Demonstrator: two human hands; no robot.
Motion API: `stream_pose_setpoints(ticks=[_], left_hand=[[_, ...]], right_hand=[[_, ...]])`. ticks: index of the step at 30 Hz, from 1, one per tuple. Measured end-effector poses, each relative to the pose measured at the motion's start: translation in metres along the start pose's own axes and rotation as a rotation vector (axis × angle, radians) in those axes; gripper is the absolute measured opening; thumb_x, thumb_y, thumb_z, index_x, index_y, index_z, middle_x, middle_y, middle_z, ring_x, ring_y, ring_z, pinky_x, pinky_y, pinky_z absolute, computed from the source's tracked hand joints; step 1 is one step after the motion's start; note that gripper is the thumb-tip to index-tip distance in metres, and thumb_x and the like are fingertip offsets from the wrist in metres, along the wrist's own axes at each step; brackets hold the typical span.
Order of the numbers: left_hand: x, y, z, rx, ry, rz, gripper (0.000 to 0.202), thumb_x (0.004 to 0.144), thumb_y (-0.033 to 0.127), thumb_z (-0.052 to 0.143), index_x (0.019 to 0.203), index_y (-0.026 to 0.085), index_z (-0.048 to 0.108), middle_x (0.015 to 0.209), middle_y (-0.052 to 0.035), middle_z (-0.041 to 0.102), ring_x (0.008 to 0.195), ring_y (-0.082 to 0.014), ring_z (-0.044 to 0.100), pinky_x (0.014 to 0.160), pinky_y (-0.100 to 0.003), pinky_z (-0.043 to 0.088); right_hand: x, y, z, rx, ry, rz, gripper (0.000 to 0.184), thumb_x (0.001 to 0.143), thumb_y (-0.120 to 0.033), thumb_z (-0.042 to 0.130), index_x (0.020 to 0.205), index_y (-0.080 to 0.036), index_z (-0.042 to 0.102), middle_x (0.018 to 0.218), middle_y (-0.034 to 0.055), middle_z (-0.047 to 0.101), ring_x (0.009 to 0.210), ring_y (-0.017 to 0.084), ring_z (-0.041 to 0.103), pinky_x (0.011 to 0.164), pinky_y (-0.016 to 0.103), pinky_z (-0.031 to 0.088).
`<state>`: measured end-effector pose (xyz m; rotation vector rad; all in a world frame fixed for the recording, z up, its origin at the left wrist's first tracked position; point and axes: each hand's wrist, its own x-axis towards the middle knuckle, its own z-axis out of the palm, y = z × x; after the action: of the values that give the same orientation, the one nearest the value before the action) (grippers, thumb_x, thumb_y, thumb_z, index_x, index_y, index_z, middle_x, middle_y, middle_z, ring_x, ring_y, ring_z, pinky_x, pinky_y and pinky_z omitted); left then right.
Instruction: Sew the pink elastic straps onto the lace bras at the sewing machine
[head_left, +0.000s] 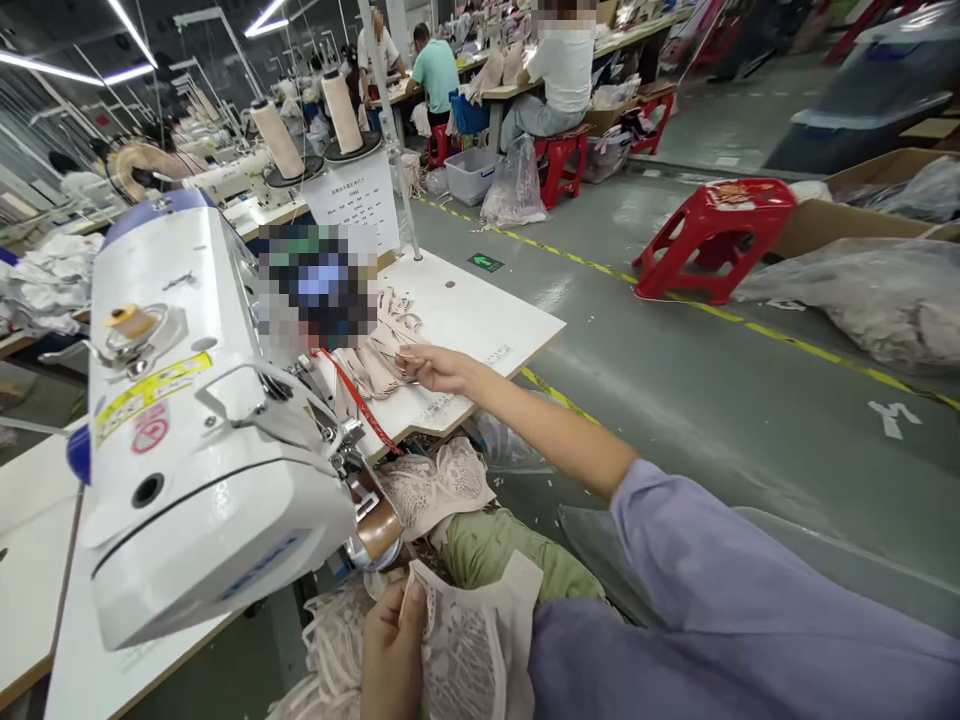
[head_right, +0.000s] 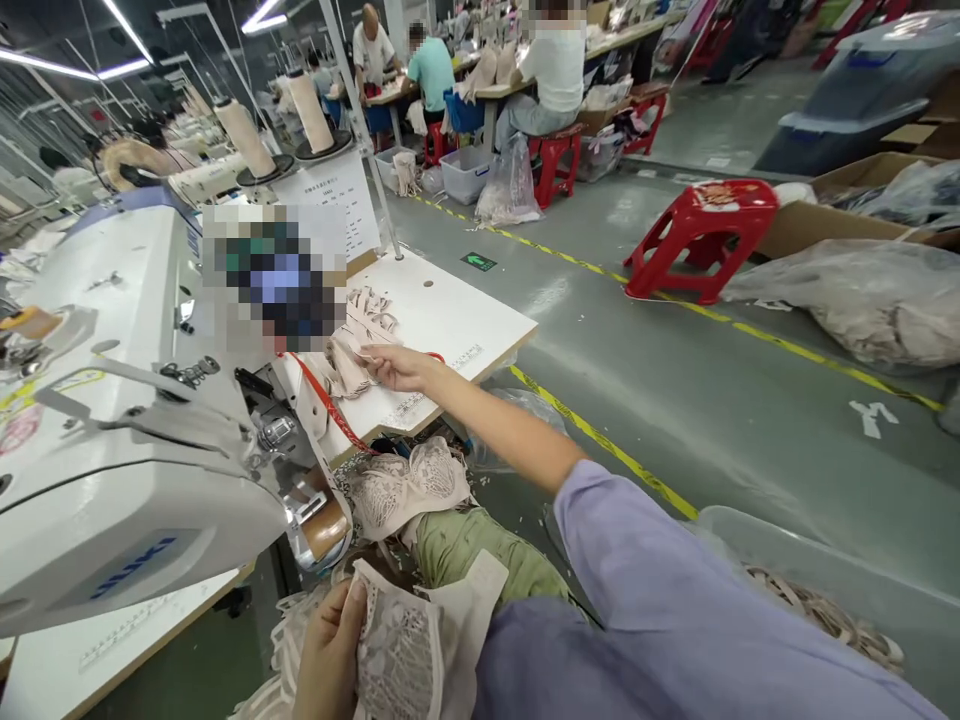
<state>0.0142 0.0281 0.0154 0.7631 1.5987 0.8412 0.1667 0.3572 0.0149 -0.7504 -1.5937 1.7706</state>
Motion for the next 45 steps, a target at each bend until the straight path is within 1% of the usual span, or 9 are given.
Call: stream_pose_setpoints(ticks=[5, 8, 15, 19, 24, 27, 34, 40, 45], left_hand=[[-0.004, -0.002, -0.006, -0.202, -0.005, -0.007, 0.046, 0.075, 0.063, 0.069, 0.082, 0.018, 0.072, 0.073, -0.0022, 0.067, 0.075, -0.0215, 0.061, 0.07, -0.028, 0.047], [-0.011, -0.003, -0.012, -0.235, -0.03, -0.013, 0.042, 0.078, 0.056, 0.07, 0.093, 0.017, 0.073, 0.075, -0.0024, 0.067, 0.073, -0.0191, 0.059, 0.066, -0.026, 0.045], [-0.015, 0.004, -0.012, -0.004, -0.11, 0.11, 0.041, 0.085, 0.052, 0.064, 0.108, 0.019, 0.07, 0.096, -0.0049, 0.067, 0.092, -0.0205, 0.057, 0.086, -0.029, 0.043], [-0.012, 0.0, -0.009, 0.055, -0.196, 0.037, 0.045, 0.085, 0.058, 0.061, 0.073, 0.015, 0.064, 0.061, 0.0033, 0.044, 0.06, -0.0111, 0.037, 0.059, -0.022, 0.031], [-0.018, -0.002, -0.004, 0.064, -0.089, 0.063, 0.043, 0.088, 0.057, 0.056, 0.074, 0.016, 0.06, 0.064, 0.0028, 0.044, 0.063, -0.0122, 0.04, 0.058, -0.022, 0.03], [-0.023, 0.0, 0.003, 0.142, 0.013, 0.102, 0.043, 0.088, 0.057, 0.056, 0.071, 0.017, 0.058, 0.062, 0.0033, 0.043, 0.061, -0.0123, 0.039, 0.057, -0.022, 0.03], [-0.025, -0.002, 0.007, 0.302, 0.153, 0.213, 0.043, 0.092, 0.052, 0.05, 0.067, 0.019, 0.059, 0.058, 0.0028, 0.046, 0.057, -0.0132, 0.043, 0.055, -0.022, 0.035], [-0.023, -0.003, 0.001, 0.347, 0.16, 0.244, 0.041, 0.094, 0.051, 0.049, 0.103, 0.019, 0.074, 0.076, -0.0019, 0.067, 0.075, -0.0186, 0.062, 0.065, -0.024, 0.045], [-0.025, -0.004, 0.006, 0.39, 0.145, 0.283, 0.039, 0.096, 0.047, 0.046, 0.088, 0.017, 0.07, 0.061, 0.002, 0.058, 0.056, -0.012, 0.051, 0.053, -0.021, 0.035]], right_hand=[[-0.09, 0.021, 0.051, 0.139, -0.28, 0.001, 0.044, 0.081, -0.057, 0.068, 0.087, -0.013, 0.066, 0.077, 0.0014, 0.061, 0.048, 0.004, 0.041, 0.04, 0.016, 0.036], [-0.139, 0.032, 0.09, 0.139, -0.435, -0.069, 0.031, 0.076, -0.043, 0.079, 0.082, -0.013, 0.071, 0.09, 0.0065, 0.065, 0.073, 0.012, 0.06, 0.063, 0.024, 0.053], [-0.182, 0.038, 0.13, 0.163, -0.354, -0.14, 0.008, 0.083, -0.024, 0.074, 0.083, -0.016, 0.076, 0.101, 0.0061, 0.061, 0.088, 0.013, 0.06, 0.08, 0.025, 0.049], [-0.186, 0.056, 0.138, 0.35, -0.364, 0.022, 0.013, 0.077, -0.025, 0.079, 0.072, -0.014, 0.072, 0.097, 0.0045, 0.06, 0.082, 0.012, 0.06, 0.077, 0.024, 0.049], [-0.201, 0.083, 0.15, 0.814, -0.441, 0.494, 0.043, 0.061, -0.043, 0.087, 0.089, -0.017, 0.068, 0.088, 0.0011, 0.063, 0.075, 0.012, 0.058, 0.075, 0.025, 0.048], [-0.21, 0.086, 0.156, 0.845, -0.446, 0.594, 0.052, 0.061, -0.06, 0.084, 0.085, -0.017, 0.066, 0.082, 0.0021, 0.064, 0.076, 0.015, 0.059, 0.075, 0.027, 0.048], [-0.19, 0.057, 0.131, 0.583, -0.001, 0.413, 0.029, 0.075, -0.04, 0.08, 0.088, -0.015, 0.072, 0.074, -0.0006, 0.061, 0.063, 0.008, 0.05, 0.062, 0.02, 0.042], [-0.186, 0.023, 0.113, 0.152, -0.356, 0.173, 0.025, 0.085, -0.04, 0.07, 0.09, -0.016, 0.075, 0.114, 0.0071, 0.064, 0.102, 0.018, 0.06, 0.089, 0.03, 0.046], [-0.19, 0.007, 0.131, -0.178, -0.326, -0.088, 0.021, 0.093, -0.032, 0.061, 0.097, -0.016, 0.074, 0.1, 0.0058, 0.068, 0.097, 0.017, 0.062, 0.092, 0.03, 0.044]])
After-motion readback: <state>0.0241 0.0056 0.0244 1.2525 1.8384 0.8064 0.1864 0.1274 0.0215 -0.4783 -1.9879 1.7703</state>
